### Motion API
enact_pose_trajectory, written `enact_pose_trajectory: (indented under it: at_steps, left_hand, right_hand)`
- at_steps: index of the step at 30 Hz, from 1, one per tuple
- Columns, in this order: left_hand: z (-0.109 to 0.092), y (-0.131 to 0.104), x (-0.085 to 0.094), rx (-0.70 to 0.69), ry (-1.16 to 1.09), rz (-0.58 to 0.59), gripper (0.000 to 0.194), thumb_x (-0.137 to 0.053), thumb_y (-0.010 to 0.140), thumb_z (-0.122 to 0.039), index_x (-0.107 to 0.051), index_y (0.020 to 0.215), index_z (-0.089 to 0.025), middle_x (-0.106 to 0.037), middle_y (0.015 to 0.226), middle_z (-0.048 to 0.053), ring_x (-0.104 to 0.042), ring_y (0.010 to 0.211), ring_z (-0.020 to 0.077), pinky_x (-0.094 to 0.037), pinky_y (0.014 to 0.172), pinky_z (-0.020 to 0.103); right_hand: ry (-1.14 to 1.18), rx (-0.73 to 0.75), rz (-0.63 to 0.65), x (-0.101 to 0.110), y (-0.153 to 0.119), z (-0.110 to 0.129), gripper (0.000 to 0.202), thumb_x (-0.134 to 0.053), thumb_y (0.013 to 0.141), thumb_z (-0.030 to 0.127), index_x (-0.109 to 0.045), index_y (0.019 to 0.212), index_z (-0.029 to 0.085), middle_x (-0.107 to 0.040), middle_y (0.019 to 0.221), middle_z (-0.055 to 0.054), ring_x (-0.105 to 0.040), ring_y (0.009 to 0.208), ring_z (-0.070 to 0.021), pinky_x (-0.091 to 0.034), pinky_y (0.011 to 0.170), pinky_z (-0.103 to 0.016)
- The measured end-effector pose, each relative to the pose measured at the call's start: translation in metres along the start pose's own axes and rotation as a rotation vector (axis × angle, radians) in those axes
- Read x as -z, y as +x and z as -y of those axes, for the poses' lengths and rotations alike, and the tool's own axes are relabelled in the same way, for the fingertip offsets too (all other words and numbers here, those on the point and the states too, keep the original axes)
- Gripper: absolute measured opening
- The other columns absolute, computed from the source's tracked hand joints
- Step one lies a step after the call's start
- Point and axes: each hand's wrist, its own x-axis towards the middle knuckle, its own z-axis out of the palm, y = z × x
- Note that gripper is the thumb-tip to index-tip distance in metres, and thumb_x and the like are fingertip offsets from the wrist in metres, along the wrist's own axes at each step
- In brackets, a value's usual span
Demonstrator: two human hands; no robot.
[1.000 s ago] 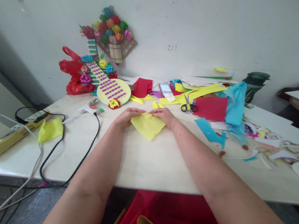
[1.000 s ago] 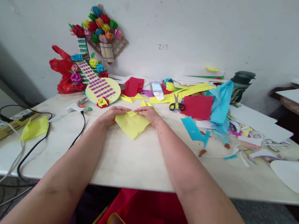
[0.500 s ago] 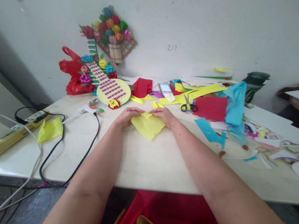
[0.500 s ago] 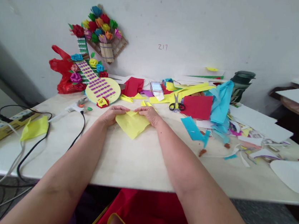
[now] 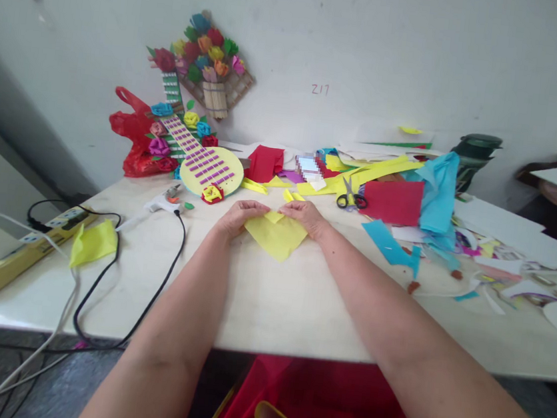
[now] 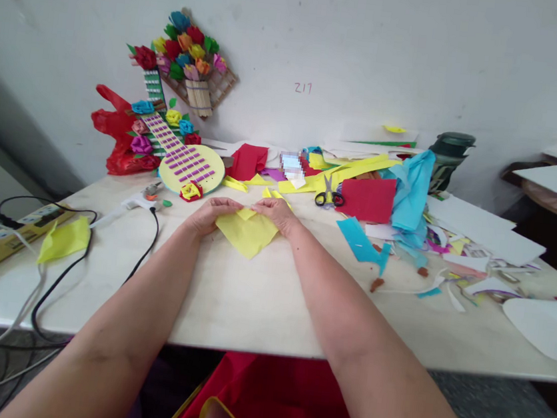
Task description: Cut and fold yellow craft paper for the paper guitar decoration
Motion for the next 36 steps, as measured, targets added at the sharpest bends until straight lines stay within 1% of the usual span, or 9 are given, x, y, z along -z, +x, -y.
enact_pose_trajectory:
  at_steps: [2, 4, 6, 8, 12, 15, 22, 31, 36]
  left_hand:
    - [0.001, 0.000, 0.001, 0.006, -0.002, 0.022, 0.030, -0.070, 0.054, -0.024, -0.064, 0.081, -0.012, -0.066, 0.072, 0.007, -0.060, 0.061, 0.0164, -0.046, 0.061, 0.028]
    - [0.001, 0.000, 0.001, 0.007, -0.011, 0.042, 0.035, -0.071, 0.054, -0.023, -0.062, 0.086, -0.013, -0.066, 0.072, 0.006, -0.061, 0.062, 0.0163, -0.046, 0.062, 0.029]
    - [0.001, 0.000, 0.000, 0.004, -0.022, 0.059, 0.040, -0.071, 0.054, -0.022, -0.061, 0.091, -0.013, -0.066, 0.074, 0.006, -0.061, 0.064, 0.0165, -0.047, 0.064, 0.029]
    - [0.001, 0.000, 0.000, 0.006, -0.024, 0.071, 0.043, -0.072, 0.054, -0.023, -0.059, 0.094, -0.012, -0.066, 0.075, 0.006, -0.062, 0.066, 0.0167, -0.047, 0.065, 0.029]
    - [0.001, 0.001, 0.001, 0.014, 0.004, 0.078, 0.040, -0.073, 0.053, -0.026, -0.059, 0.087, -0.011, -0.066, 0.074, 0.007, -0.061, 0.064, 0.0160, -0.046, 0.063, 0.028]
    - [0.002, 0.002, 0.002, 0.023, 0.018, 0.071, 0.034, -0.073, 0.053, -0.027, -0.059, 0.080, -0.012, -0.064, 0.069, 0.005, -0.060, 0.060, 0.0144, -0.046, 0.059, 0.026]
    - [-0.001, 0.001, -0.003, 0.033, 0.056, -0.038, 0.030, -0.074, 0.050, -0.031, -0.056, 0.065, -0.013, -0.059, 0.057, 0.001, -0.054, 0.049, 0.0107, -0.041, 0.050, 0.022]
    - [0.003, 0.004, 0.001, 0.010, 0.090, -0.026, 0.027, -0.072, 0.054, -0.032, -0.055, 0.063, -0.013, -0.058, 0.056, 0.000, -0.053, 0.049, 0.0101, -0.040, 0.050, 0.022]
    - [-0.001, 0.002, -0.002, 0.037, 0.098, -0.032, 0.025, -0.071, 0.053, -0.030, -0.055, 0.062, -0.013, -0.057, 0.054, 0.000, -0.052, 0.047, 0.0101, -0.038, 0.046, 0.022]
  right_hand:
    - [-0.011, 0.017, -0.026, -0.001, 0.002, -0.002, 0.020, -0.068, 0.055, 0.028, -0.064, 0.070, 0.015, -0.063, 0.060, 0.001, -0.055, 0.054, -0.0110, -0.043, 0.056, -0.024]
    - [-0.001, 0.020, -0.033, 0.000, 0.004, -0.004, 0.024, -0.068, 0.055, 0.025, -0.064, 0.077, 0.016, -0.063, 0.063, 0.001, -0.057, 0.056, -0.0113, -0.045, 0.058, -0.025]
    - [0.030, 0.005, -0.025, 0.001, 0.006, -0.006, 0.030, -0.068, 0.056, 0.023, -0.063, 0.085, 0.017, -0.064, 0.065, 0.000, -0.058, 0.057, -0.0124, -0.046, 0.059, -0.027]
    - [0.057, -0.018, -0.033, 0.002, 0.008, -0.007, 0.030, -0.068, 0.056, 0.022, -0.062, 0.086, 0.017, -0.065, 0.065, 0.000, -0.059, 0.057, -0.0136, -0.047, 0.059, -0.029]
    - [0.045, -0.041, -0.085, 0.002, 0.010, -0.009, 0.021, -0.068, 0.056, 0.022, -0.062, 0.075, 0.016, -0.064, 0.060, -0.001, -0.058, 0.054, -0.0141, -0.048, 0.056, -0.029]
    - [0.019, -0.030, -0.111, 0.001, 0.010, -0.009, 0.017, -0.068, 0.055, 0.022, -0.061, 0.069, 0.016, -0.063, 0.058, 0.000, -0.057, 0.052, -0.0138, -0.047, 0.053, -0.027]
    - [-0.004, -0.021, -0.121, 0.002, 0.012, -0.012, 0.018, -0.068, 0.055, 0.024, -0.062, 0.070, 0.017, -0.064, 0.060, 0.000, -0.058, 0.054, -0.0141, -0.047, 0.056, -0.027]
    - [-0.005, -0.009, -0.125, 0.002, 0.011, -0.010, 0.018, -0.067, 0.056, 0.029, -0.062, 0.068, 0.016, -0.062, 0.058, 0.001, -0.056, 0.052, -0.0126, -0.045, 0.052, -0.024]
    - [-0.050, -0.020, -0.143, 0.001, 0.009, -0.008, 0.019, -0.065, 0.059, 0.034, -0.060, 0.065, 0.017, -0.059, 0.052, 0.002, -0.054, 0.048, -0.0128, -0.043, 0.048, -0.024]
